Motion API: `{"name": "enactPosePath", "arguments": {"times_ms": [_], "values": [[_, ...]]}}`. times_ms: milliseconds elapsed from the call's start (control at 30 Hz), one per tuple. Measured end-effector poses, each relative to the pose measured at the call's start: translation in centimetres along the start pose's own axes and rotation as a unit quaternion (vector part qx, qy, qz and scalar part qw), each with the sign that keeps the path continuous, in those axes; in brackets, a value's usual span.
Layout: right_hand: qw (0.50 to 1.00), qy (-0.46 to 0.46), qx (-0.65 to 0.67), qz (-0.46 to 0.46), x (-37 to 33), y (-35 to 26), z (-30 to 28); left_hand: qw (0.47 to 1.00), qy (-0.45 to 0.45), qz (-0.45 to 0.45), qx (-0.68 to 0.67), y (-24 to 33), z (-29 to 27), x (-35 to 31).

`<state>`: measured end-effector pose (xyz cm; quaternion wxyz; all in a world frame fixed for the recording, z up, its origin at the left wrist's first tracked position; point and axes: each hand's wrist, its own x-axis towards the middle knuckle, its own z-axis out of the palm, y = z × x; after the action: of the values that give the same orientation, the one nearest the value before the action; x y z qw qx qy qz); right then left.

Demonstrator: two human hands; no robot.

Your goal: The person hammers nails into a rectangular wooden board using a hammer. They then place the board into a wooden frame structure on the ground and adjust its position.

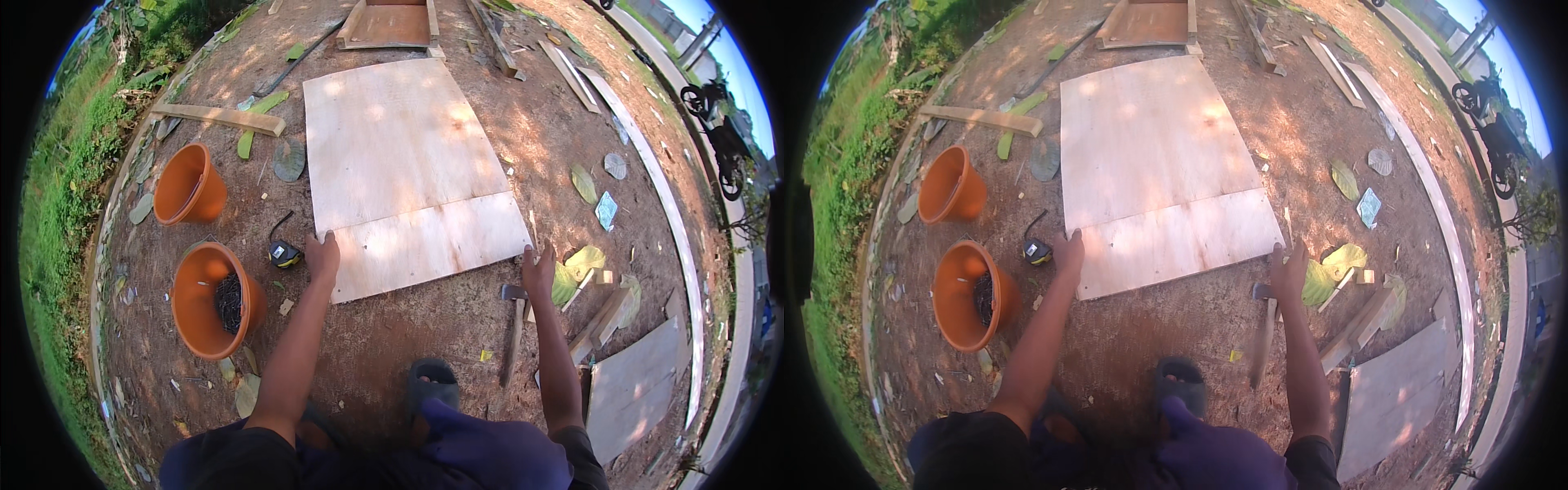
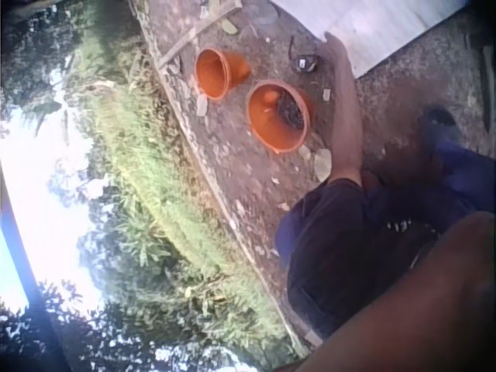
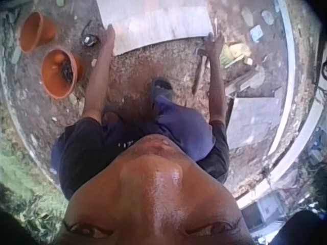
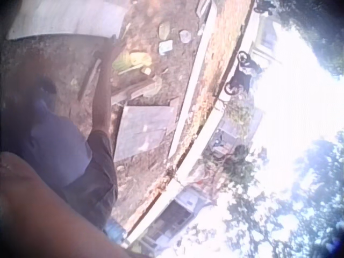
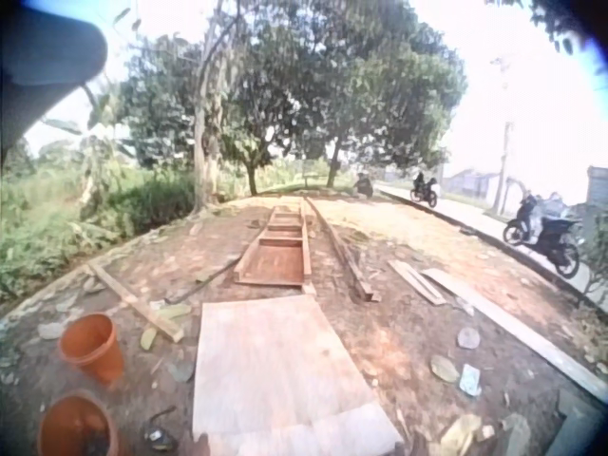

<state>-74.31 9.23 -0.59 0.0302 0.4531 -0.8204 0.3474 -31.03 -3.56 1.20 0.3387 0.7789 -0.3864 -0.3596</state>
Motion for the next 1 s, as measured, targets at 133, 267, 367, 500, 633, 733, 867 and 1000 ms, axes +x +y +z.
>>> {"name": "enactPosePath", "arguments": {"times_ms": [133,267,367,500,633,733,867,1000], "values": [[0.945,-0.295,0.000,0.143,5.4,-1.1,2.5,0.999,0.010,-0.025,-0.018,-0.8,-1.2,-0.2],[0.952,-0.264,0.033,0.153,7.0,2.8,4.1,0.998,-0.005,-0.035,-0.047,-1.1,0.7,0.0],[0.939,-0.273,0.093,0.190,5.2,-0.2,2.9,0.996,0.043,-0.042,-0.070,-0.6,-1.0,-1.1],[0.920,-0.211,0.244,0.222,3.7,-1.2,-0.2,0.996,0.056,-0.061,-0.033,1.1,-3.3,-0.6],[0.925,-0.169,0.288,0.180,2.7,-3.3,-3.5,0.993,0.028,-0.091,-0.073,1.8,-5.4,0.9],[0.917,-0.097,0.353,0.159,2.4,-9.0,-7.8,0.982,0.029,-0.083,-0.168,1.1,-7.0,1.6],[0.898,0.027,0.436,0.051,4.5,-13.4,-12.3,0.904,-0.079,-0.151,-0.392,1.5,-7.3,-0.4],[0.900,0.104,0.414,-0.085,6.5,-20.6,-18.1,0.860,-0.135,-0.231,-0.435,5.2,-7.7,-5.6]]}}
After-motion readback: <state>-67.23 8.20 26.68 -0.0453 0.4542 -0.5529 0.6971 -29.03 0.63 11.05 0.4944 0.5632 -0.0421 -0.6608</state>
